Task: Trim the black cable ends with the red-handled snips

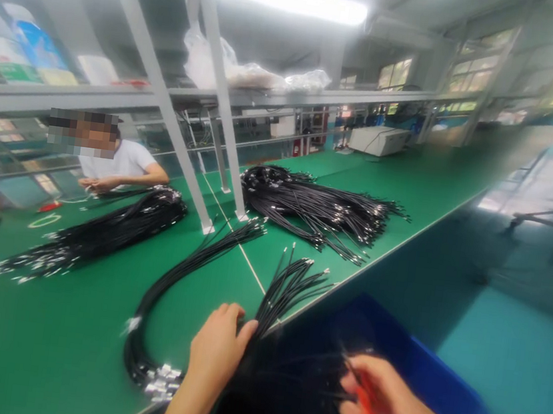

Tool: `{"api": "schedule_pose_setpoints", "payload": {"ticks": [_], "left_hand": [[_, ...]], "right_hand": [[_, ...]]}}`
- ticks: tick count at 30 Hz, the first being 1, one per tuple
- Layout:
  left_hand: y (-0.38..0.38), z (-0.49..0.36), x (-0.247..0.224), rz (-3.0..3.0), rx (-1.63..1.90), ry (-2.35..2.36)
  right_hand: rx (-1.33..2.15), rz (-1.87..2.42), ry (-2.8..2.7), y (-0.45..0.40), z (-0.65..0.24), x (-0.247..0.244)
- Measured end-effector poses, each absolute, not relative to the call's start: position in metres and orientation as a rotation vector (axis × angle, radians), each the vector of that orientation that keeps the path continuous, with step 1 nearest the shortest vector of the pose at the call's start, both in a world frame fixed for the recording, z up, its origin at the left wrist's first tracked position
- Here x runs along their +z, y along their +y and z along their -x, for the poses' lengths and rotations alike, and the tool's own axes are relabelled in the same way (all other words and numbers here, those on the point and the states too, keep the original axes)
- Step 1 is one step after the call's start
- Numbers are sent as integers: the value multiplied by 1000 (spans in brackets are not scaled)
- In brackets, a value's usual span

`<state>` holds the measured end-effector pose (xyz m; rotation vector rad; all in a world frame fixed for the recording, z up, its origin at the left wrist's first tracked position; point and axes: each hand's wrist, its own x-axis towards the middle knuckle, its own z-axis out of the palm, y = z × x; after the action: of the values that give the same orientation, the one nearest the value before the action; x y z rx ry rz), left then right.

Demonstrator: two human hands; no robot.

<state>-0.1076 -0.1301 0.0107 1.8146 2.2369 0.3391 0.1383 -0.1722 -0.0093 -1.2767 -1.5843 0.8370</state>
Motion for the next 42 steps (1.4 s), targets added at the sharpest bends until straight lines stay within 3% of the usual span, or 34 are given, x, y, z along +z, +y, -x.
{"api": "schedule_pose_setpoints", "payload": {"ticks": [4, 11, 18, 23, 31, 42], "left_hand": [[-165, 126, 20, -1855, 241, 2113], [-179, 146, 13, -1895, 150, 2117], [-177, 167, 17, -1871, 167, 2080], [-175, 183, 26, -1822, 14, 2007], [-123, 135, 25, -1832, 212, 2138], [-110, 119, 4, -2007, 52, 2231]], "right_hand": [[166, 917, -2103, -133, -101, -9], [45, 708, -2189, -59, -70, -41], [-77, 907, -2162, -85, -52, -75], [18, 919, -2137, -89, -45, -71], [213, 870, -2124, -134, -69, -61], [526, 1248, -2137, -148, -55, -85]]}}
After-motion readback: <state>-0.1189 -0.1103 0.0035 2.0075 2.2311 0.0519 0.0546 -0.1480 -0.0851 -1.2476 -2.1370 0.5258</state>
